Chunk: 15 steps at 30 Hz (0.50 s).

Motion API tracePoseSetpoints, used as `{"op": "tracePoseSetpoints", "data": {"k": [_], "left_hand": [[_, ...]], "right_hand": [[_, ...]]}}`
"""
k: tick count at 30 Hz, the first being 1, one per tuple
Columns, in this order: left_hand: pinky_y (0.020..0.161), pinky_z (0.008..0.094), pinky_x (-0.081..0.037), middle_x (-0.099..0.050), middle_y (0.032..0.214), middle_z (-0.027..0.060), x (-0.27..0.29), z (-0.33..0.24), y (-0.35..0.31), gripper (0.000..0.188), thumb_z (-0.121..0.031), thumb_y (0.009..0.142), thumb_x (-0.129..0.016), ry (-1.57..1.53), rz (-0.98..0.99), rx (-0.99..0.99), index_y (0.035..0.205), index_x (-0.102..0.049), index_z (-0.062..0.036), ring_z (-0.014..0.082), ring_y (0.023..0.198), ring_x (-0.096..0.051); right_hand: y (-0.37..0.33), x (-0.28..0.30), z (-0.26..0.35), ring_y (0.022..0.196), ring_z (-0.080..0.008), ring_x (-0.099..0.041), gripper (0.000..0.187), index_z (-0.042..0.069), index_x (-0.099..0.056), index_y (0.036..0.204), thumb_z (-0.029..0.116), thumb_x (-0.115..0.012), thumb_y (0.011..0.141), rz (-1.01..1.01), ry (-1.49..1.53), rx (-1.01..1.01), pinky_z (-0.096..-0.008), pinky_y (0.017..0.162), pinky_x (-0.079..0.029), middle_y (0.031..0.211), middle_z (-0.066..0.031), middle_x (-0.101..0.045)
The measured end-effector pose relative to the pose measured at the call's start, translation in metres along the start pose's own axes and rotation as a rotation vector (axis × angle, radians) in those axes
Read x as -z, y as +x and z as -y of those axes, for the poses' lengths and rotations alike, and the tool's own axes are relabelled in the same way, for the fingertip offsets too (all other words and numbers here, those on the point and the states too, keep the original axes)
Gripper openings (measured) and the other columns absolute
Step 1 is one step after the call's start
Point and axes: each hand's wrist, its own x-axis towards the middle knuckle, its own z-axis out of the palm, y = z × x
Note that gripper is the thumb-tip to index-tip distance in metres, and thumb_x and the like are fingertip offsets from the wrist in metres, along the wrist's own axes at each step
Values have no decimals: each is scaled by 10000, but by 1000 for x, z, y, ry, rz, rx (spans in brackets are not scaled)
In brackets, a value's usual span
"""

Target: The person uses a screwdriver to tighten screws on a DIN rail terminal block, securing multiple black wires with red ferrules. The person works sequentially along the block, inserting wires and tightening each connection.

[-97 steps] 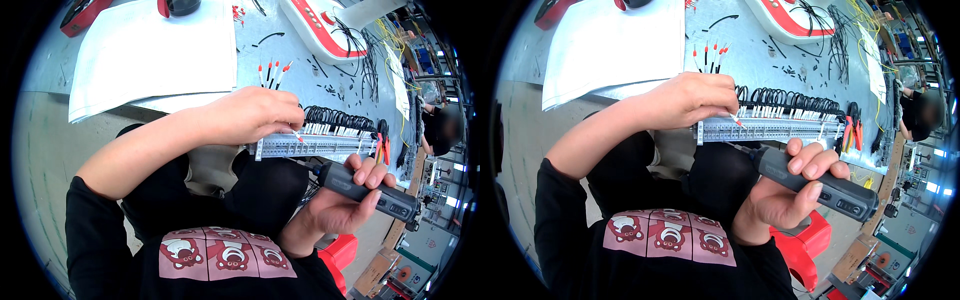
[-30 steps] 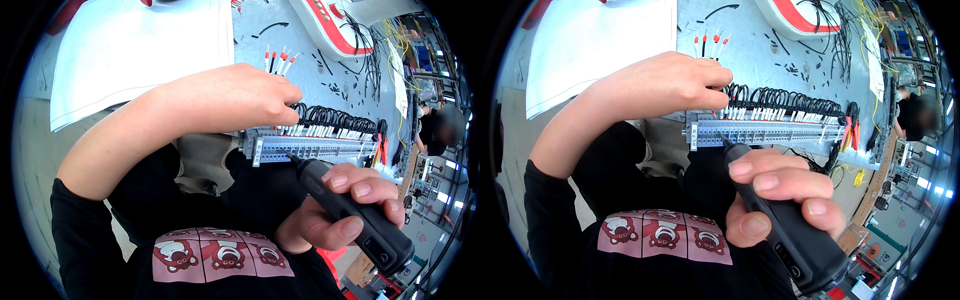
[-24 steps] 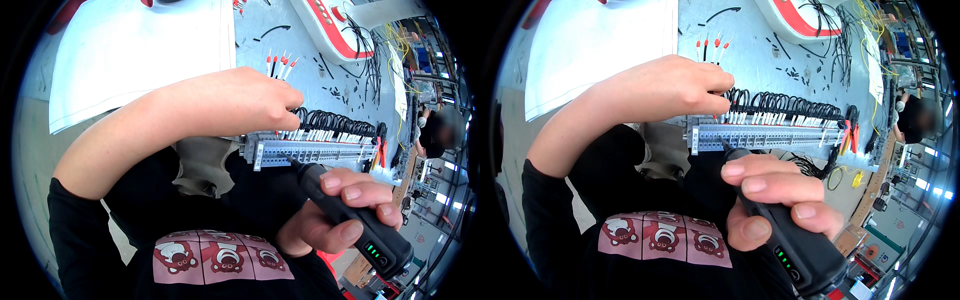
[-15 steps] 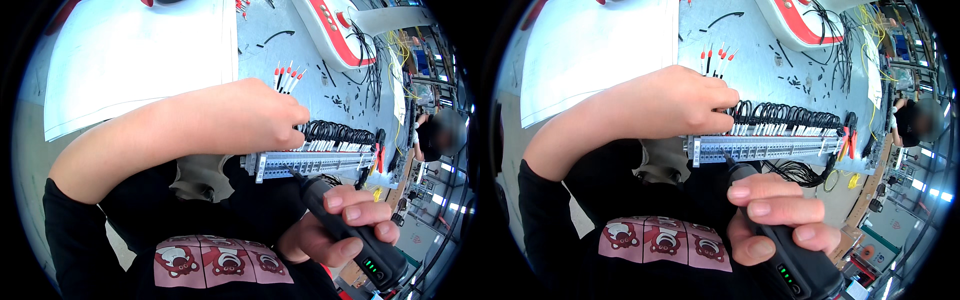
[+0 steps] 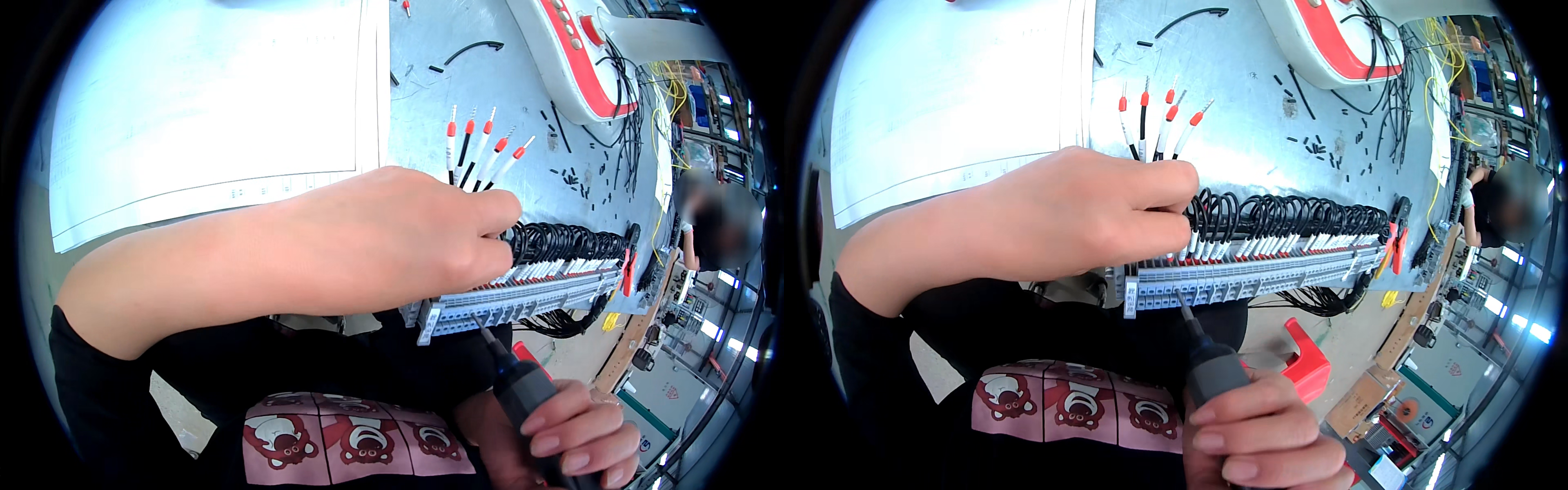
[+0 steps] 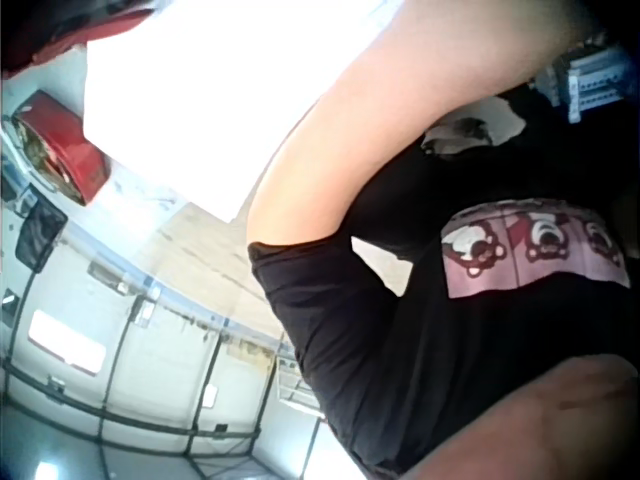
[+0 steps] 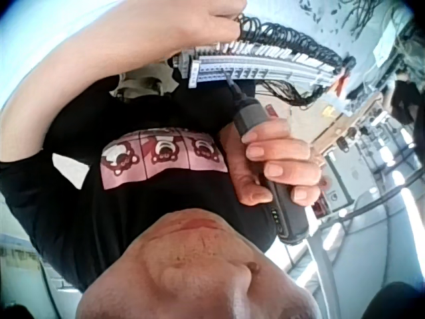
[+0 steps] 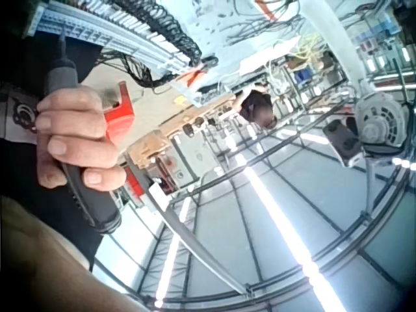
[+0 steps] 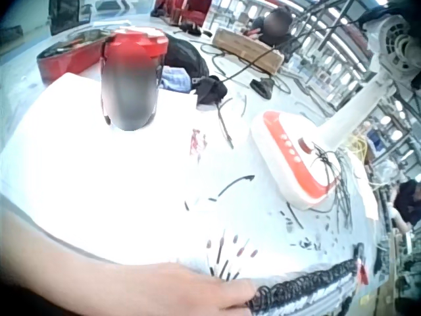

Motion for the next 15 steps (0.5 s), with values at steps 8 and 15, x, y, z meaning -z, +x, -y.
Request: {"op": "tracePoseSetpoints", "data": {"k": [8, 15], "left_hand": [[542, 340, -470, -460, 864, 83, -17, 9, 5, 127, -26, 765, -632, -59, -137, -89, 809, -513, -20, 221, 686, -548], [505, 343, -447, -446, 863, 81, -23, 11, 10, 153, -45, 766, -647, -96, -196, -137, 767, -495, -27, 206, 663, -530]], "right_hand": [[1, 1, -6, 602, -186, -484, 393, 39, -431, 1134, 149, -674, 846, -32, 54, 22, -312, 439, -435, 886, -58, -468], [-1, -1, -9, 594, -188, -479, 393, 28, -428, 1129, 158, -671, 848, -87, 27, 58, -298, 435, -426, 885, -67, -466]]}}
